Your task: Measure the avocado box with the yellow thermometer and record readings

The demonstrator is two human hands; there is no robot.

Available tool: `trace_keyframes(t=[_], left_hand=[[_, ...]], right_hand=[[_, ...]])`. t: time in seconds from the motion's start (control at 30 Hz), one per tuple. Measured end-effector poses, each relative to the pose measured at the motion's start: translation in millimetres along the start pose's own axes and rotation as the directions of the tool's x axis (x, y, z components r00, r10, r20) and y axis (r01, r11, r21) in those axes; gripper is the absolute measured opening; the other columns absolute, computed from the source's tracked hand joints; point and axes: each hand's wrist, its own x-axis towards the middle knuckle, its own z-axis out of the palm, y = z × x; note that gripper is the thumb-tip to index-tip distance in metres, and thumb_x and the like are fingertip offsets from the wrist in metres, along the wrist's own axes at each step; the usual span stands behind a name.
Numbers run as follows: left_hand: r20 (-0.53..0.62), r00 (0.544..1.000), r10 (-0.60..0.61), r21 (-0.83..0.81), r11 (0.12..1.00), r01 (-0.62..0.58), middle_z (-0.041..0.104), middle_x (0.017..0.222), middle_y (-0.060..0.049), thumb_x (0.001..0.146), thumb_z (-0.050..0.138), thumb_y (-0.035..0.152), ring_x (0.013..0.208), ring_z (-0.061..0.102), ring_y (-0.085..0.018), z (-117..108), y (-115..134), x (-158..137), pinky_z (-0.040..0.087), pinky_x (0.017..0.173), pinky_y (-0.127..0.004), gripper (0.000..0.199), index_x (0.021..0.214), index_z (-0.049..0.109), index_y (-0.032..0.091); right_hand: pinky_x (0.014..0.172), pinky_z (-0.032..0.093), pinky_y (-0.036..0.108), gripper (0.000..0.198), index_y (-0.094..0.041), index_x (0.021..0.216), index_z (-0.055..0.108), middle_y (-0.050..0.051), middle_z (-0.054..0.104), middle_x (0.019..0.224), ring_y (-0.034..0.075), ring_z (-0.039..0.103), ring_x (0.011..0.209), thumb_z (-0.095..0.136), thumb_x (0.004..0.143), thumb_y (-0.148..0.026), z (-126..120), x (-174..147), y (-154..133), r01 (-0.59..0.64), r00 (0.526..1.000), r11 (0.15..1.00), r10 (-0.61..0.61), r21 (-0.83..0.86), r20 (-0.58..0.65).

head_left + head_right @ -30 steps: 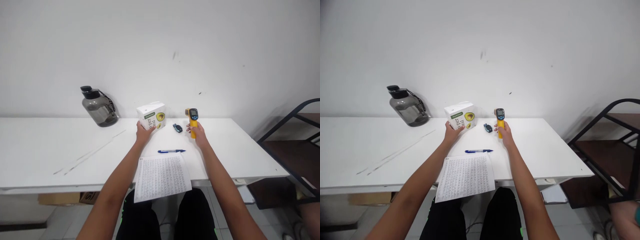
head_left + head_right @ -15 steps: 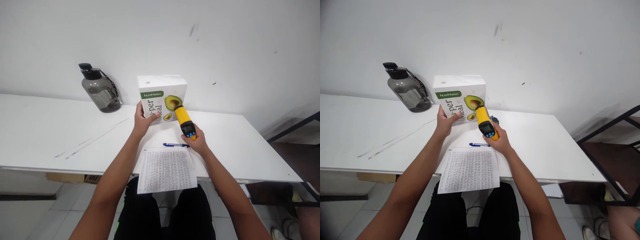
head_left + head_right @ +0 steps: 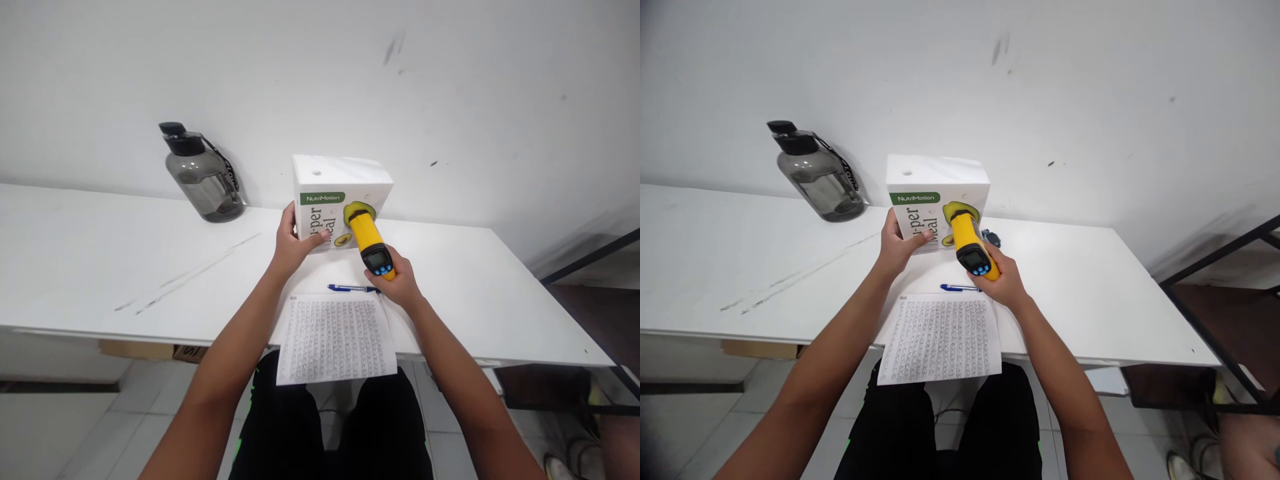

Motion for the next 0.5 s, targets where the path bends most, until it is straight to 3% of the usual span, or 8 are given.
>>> trace_keyframes(t=[0.23, 0.5], left_hand=[[0.019, 1.0, 0.017, 0.003, 1.0, -0.017, 0.07, 0.126, -0.009, 0.064, 0.094, 0.046, 0.115, 0.071, -0.03, -1.0, -4.1, -0.5, 0.066, 0.089, -0.046, 0.08, 0.132, 0.057, 0.026], [0.023, 1.0, -0.014, -0.007, 1.0, 0.014, 0.07, 0.126, -0.008, 0.066, 0.093, 0.042, 0.117, 0.07, -0.031, -0.5, -1.8, -2.4, 0.065, 0.092, -0.047, 0.077, 0.132, 0.057, 0.028]], right_hand=[[0.069, 0.057, 0.035, 0.047, -0.023, 0.12, 0.066, 0.004, 0.076, 0.095, 0.019, 0.066, 0.073, 0.076, 0.078, -0.041, 0.3, -0.4, 3.2, 0.021, 1.0, 1.0, -0.021, -0.021, 0.007], [0.068, 0.057, 0.036, 0.047, -0.025, 0.117, 0.068, 0.002, 0.075, 0.089, 0.021, 0.065, 0.072, 0.075, 0.073, -0.041, 0.3, 0.6, -2.6, -0.085, 0.996, 0.996, 0.085, -0.025, -0.002]])
